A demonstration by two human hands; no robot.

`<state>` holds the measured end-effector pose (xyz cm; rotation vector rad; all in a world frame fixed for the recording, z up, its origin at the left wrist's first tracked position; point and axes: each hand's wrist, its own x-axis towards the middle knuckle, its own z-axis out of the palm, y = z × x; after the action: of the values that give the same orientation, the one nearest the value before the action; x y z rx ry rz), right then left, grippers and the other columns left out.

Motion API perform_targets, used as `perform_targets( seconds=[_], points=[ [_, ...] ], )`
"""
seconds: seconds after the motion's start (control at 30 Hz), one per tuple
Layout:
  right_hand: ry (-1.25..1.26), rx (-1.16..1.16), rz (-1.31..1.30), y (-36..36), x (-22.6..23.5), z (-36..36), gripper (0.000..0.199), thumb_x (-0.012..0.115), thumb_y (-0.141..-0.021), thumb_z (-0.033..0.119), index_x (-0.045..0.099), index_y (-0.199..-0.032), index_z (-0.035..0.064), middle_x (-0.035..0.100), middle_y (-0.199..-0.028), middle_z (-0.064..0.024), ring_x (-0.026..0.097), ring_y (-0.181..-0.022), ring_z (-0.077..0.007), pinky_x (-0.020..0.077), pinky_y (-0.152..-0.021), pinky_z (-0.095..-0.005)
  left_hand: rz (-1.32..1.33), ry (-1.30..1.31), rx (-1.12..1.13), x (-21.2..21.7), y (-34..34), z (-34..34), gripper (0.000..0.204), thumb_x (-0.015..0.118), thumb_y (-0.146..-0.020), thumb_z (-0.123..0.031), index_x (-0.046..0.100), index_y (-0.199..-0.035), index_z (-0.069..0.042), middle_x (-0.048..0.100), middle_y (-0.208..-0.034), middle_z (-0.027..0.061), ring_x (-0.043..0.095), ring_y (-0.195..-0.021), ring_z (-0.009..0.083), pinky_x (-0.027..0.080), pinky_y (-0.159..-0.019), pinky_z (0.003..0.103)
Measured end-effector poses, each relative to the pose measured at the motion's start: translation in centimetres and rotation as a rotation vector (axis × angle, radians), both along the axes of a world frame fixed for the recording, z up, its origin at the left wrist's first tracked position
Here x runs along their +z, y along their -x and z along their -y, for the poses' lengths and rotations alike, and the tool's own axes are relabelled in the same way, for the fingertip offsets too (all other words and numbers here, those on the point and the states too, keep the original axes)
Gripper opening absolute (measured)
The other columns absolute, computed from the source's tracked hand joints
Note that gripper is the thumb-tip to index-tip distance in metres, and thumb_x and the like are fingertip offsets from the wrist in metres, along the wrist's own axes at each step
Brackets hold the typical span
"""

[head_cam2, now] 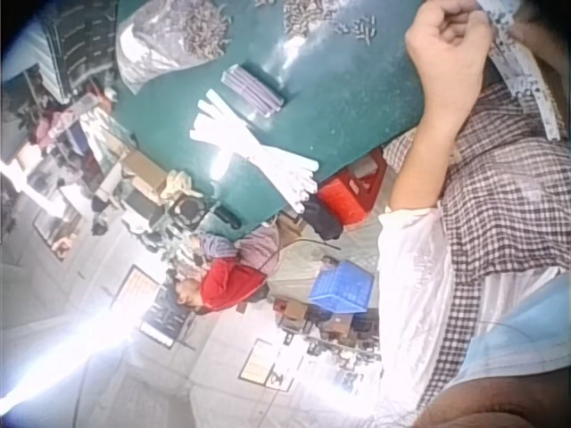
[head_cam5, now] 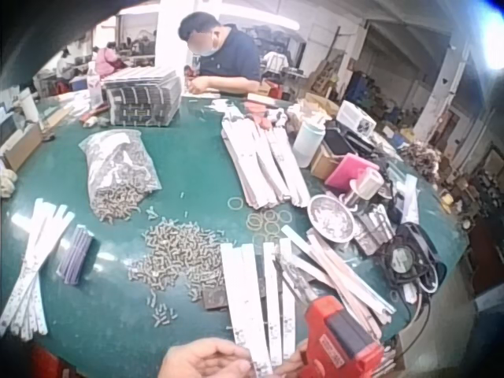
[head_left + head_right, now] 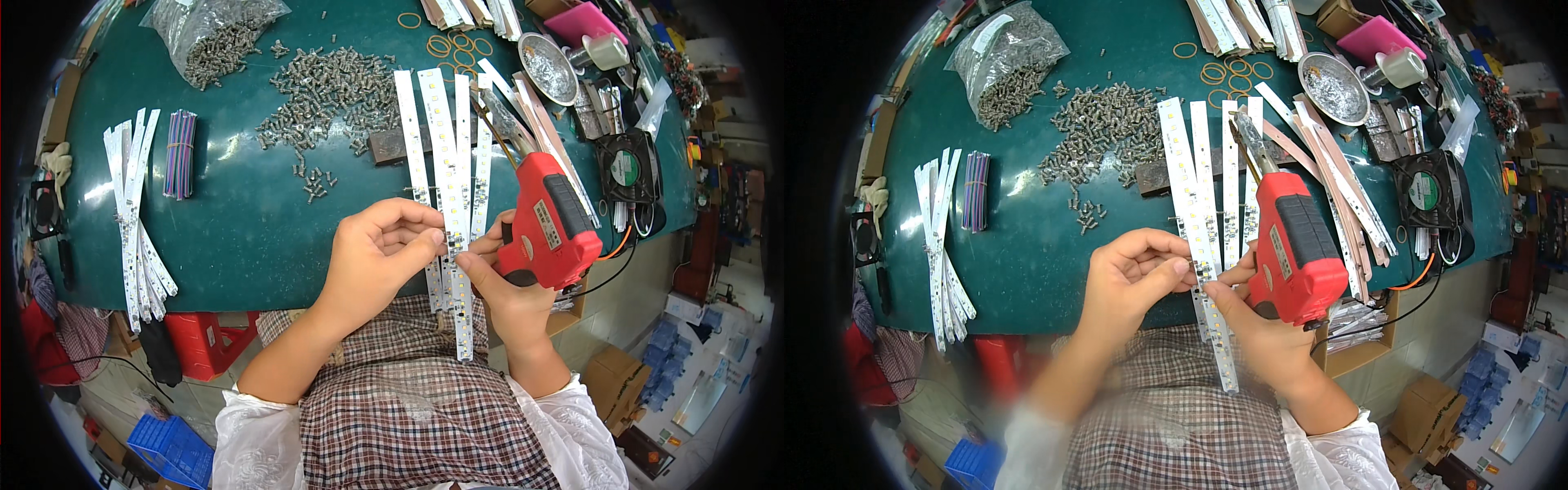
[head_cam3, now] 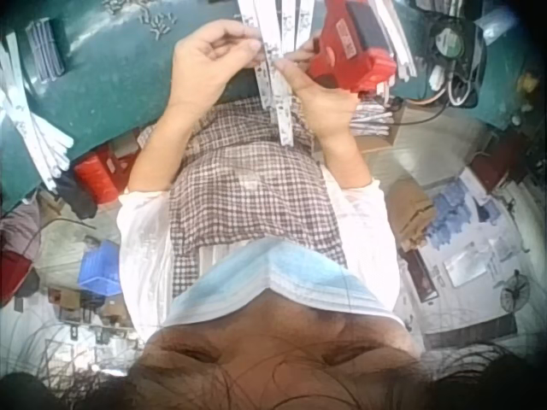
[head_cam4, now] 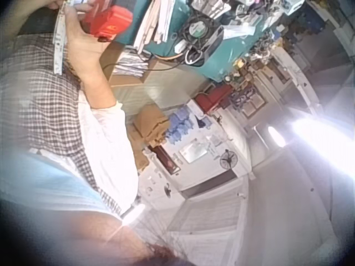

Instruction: The person attaches metal connectors onto LED strips by hand and solders them using a soldering iron.

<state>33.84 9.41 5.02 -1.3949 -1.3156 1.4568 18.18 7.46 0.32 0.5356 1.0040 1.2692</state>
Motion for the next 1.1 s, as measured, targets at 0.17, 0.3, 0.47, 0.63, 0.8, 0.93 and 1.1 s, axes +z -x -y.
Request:
perform_targets(
  seconds=[0.17, 0.3, 0.47, 0.63, 0.8, 0.93, 1.1],
  points=[
    [-0.077, -0.008, 0.028, -0.1, -0.8, 0.0, 0.051, 0.069, -0.075, -0.017, 0.045, -0.117, 0.0005, 0.058, -0.089, -0.0070, 0.060, -0.075, -0.0094, 0.0491, -0.066, -0.0217, 0.033, 0.031, -0.018, -0.1, 0.1, -0.3, 0.014, 0.063, -0.089, -0.002, 0.062, -0.101, 0.006, 0.068, -0.094, 0.0112, 0.067, -0.082, 0.0121, 0.056, -0.073, 0.025],
    [-0.113, 0.111, 0.079, -0.5, -1.4, 0.2, 0.052, 0.068, -0.076, -0.017, 0.044, -0.118, 0.0006, 0.056, -0.095, -0.0072, 0.060, -0.079, -0.0097, 0.0497, -0.067, -0.0228, -0.015, 0.065, -0.018, -0.4, 0.2, -0.3, 0.013, 0.065, -0.087, -0.002, 0.062, -0.096, 0.007, 0.068, -0.088, 0.0103, 0.066, -0.076, 0.0111, 0.056, -0.069, 0.024],
    [-0.067, 0.053, 0.033, -0.1, -1.9, 0.7, 0.049, 0.066, -0.079, -0.016, 0.044, -0.120, 0.0007, 0.053, -0.103, -0.0071, 0.062, -0.091, -0.0129, 0.0514, -0.069, -0.0251, -0.170, 0.103, 0.054, -1.0, 0.9, -0.8, 0.010, 0.065, -0.087, -0.002, 0.062, -0.093, 0.006, 0.068, -0.082, 0.0086, 0.065, -0.070, 0.0099, 0.054, -0.065, 0.023],
    [-0.182, 0.064, 0.166, -1.8, -1.5, 1.0, 0.046, 0.066, -0.080, -0.014, 0.045, -0.118, 0.0000, 0.056, -0.098, -0.0089, 0.064, -0.086, -0.0150, 0.0522, -0.070, -0.0261, -0.564, 0.129, 0.130, -2.6, 2.8, -1.6, 0.009, 0.064, -0.086, -0.002, 0.063, -0.089, 0.006, 0.068, -0.079, 0.0083, 0.065, -0.068, 0.0106, 0.053, -0.062, 0.022],
    [-0.188, 0.092, 0.157, -3.7, -0.8, 1.5, 0.038, 0.065, -0.085, -0.006, 0.044, -0.117, 0.0008, 0.057, -0.089, -0.0076, 0.062, -0.076, -0.0153, 0.0530, -0.072, -0.0322, -0.824, 0.149, 0.104, -2.3, 2.3, -2.1, 0.011, 0.067, -0.084, -0.004, 0.065, -0.089, 0.005, 0.069, -0.075, 0.0071, 0.064, -0.064, 0.0087, 0.053, -0.062, 0.024],
    [-0.212, 0.206, 0.173, -5.2, -0.4, 2.3, 0.032, 0.062, -0.091, 0.006, 0.044, -0.118, 0.0038, 0.052, -0.083, -0.0021, 0.060, -0.077, -0.0145, 0.0514, -0.069, -0.0307, -0.982, 0.101, 0.111, -1.4, 2.2, -1.9, 0.013, 0.069, -0.081, -0.005, 0.066, -0.092, 0.002, 0.069, -0.076, 0.0060, 0.063, -0.060, 0.0085, 0.051, -0.059, 0.025],
    [-0.092, 0.269, 0.471, -7.3, -1.2, 5.0, 0.023, 0.068, -0.078, -0.004, 0.059, -0.100, -0.0029, 0.060, -0.095, -0.0160, 0.060, -0.082, -0.0250, 0.0484, -0.071, -0.0349, -1.074, -0.057, 0.171, -1.3, 2.3, -1.8, 0.019, 0.069, -0.078, -0.004, 0.066, -0.096, -0.004, 0.067, -0.091, 0.0053, 0.054, -0.050, 0.0105, 0.044, -0.055, 0.025]
  ],
)
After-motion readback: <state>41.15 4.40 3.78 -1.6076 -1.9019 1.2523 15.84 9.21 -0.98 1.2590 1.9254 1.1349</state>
